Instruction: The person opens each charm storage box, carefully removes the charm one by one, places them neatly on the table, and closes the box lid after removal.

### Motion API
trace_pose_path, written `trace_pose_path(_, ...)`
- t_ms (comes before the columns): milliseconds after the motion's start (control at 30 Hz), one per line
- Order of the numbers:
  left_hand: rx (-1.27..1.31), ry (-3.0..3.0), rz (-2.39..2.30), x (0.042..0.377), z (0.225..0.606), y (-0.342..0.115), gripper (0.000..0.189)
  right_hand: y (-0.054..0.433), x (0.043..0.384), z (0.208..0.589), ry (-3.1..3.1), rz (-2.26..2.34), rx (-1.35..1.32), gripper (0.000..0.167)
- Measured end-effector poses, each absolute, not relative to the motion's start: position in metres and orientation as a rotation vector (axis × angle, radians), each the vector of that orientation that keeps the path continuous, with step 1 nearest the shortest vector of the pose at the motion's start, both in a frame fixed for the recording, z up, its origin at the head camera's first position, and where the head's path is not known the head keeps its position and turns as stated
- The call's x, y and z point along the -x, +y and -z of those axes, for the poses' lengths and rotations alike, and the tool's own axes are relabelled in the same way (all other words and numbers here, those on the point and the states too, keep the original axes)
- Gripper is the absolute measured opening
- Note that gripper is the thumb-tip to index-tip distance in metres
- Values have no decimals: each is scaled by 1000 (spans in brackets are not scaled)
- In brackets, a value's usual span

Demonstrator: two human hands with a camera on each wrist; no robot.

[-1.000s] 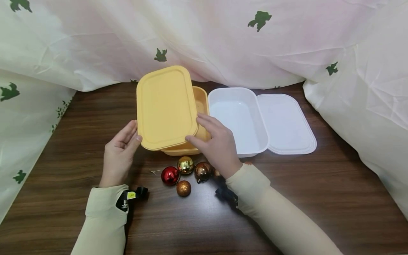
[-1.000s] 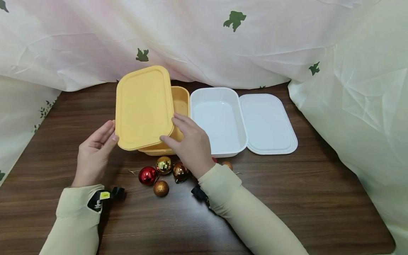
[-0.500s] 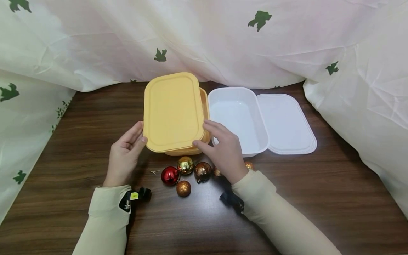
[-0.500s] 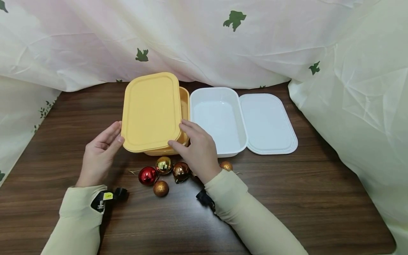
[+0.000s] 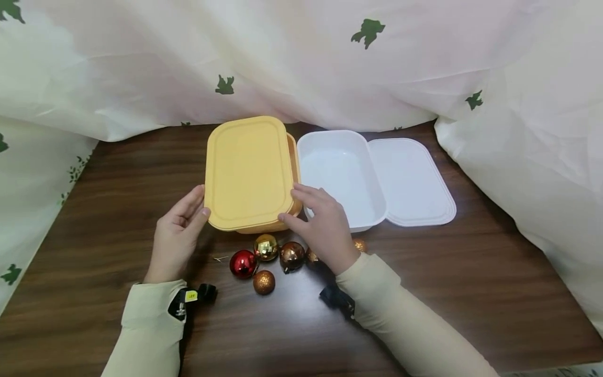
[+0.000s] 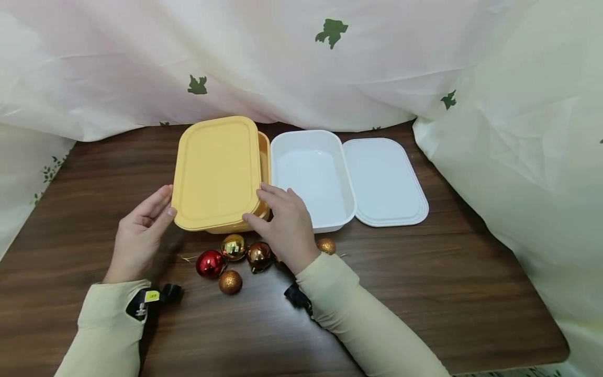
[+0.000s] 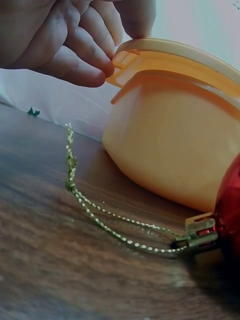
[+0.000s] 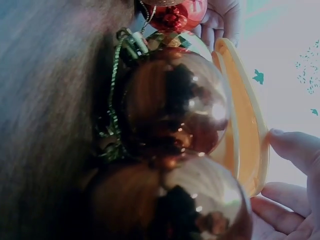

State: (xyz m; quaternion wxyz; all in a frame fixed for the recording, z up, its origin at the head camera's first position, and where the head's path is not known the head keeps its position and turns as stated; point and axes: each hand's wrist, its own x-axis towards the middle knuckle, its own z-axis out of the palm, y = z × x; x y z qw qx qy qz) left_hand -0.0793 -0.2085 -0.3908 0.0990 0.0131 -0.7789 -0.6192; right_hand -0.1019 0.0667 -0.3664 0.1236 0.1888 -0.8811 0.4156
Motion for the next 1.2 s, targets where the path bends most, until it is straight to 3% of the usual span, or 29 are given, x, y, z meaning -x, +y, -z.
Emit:
trace_pose_path(300, -11, -2307, 1848, 79, 394, -209, 51, 67, 103, 364, -2581, -1123, -549, 45)
trace_pose_path(1200, 50, -2333, 1804, 87, 403, -200, 47, 79, 111, 361, -2704, -1016, -535, 20)
